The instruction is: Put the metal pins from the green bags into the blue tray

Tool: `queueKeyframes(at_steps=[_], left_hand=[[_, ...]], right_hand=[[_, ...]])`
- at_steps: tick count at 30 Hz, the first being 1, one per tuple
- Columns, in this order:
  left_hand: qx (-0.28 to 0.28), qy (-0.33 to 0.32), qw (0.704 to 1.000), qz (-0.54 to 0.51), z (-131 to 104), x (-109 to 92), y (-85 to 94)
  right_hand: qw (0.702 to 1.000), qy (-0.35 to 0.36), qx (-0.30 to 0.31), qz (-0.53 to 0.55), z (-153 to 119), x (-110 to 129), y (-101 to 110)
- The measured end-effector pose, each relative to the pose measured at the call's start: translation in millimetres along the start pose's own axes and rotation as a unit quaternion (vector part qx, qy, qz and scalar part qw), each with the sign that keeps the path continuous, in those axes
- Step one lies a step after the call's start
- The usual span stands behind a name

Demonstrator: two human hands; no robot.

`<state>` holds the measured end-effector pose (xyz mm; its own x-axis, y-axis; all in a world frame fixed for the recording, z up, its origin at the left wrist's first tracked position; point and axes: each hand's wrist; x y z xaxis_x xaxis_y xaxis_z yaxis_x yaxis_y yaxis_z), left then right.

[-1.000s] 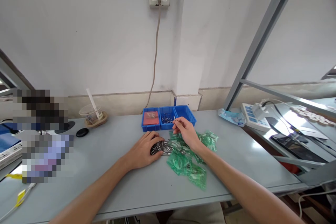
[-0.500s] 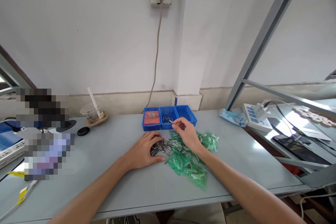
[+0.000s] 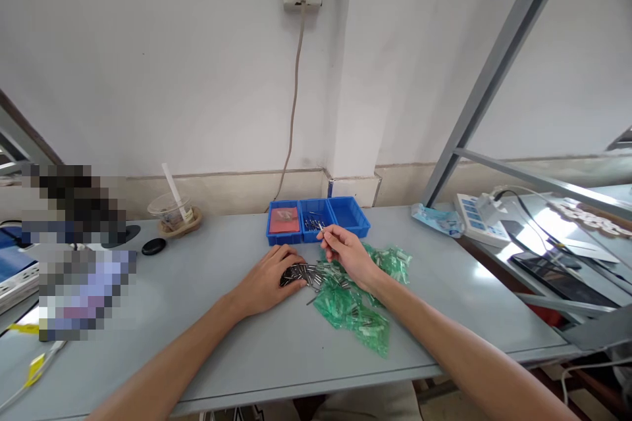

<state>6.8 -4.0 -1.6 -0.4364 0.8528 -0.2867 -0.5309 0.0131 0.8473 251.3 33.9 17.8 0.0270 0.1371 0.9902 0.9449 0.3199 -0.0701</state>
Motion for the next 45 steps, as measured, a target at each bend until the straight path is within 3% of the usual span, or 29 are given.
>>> queueKeyframes(at_steps=[3,6,9,13,17,22,27,33,37,41,43,45], left_hand=[[-0.002,0.000,1.000,0.001,1,0,-0.1],[-0.003,-0.001,1.000,0.006,1,0,0.1],[-0.002,0.002,1.000,0.016,1,1,-0.1],[-0.001,0.002,1.000,0.023,0,1,-0.3],[-0.001,0.002,1.000,0.026,0,1,0.5],[0.003,0.002,1.000,0.013,0,3,0.6],[-0.002,-0.002,1.000,0.001,0,5,-0.8],[-0.001,0.002,1.000,0.000,-1,7,-0.4],[-0.004,0.003,1.000,-0.001,-2,8,-0.3],[-0.006,0.006,1.000,0.002,-3,10,0.0],[-0.008,0.009,1.000,0.004,-3,11,0.5],[-0.011,0.013,1.000,0.006,-3,12,0.8]], right_hand=[[1.000,0.010,-0.004,0.001,1,-1,0],[0.994,0.058,-0.061,-0.073,2,-1,0],[0.966,0.130,-0.133,-0.178,0,-1,1],[0.944,0.166,-0.160,-0.235,-2,0,1],[0.960,0.140,-0.131,-0.205,-2,2,0],[0.991,0.031,-0.042,-0.121,-2,3,-2],[0.997,-0.029,-0.053,-0.046,1,3,-4],[0.993,0.015,-0.103,-0.051,3,6,-1],[0.953,0.090,-0.129,-0.260,-4,7,4],[0.858,0.139,-0.038,-0.493,-12,6,4],[0.834,0.134,-0.018,-0.535,-14,4,3],[0.830,0.131,-0.013,-0.541,-13,2,1]])
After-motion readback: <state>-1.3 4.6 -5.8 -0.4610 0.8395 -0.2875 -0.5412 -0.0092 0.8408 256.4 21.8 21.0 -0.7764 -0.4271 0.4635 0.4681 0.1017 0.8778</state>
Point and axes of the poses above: each hand's wrist, its own z-axis towards the middle knuckle, its own y-axis out of the back of the hand, x = y × z, and after that the axes turned 15 degrees about -y, right-handed
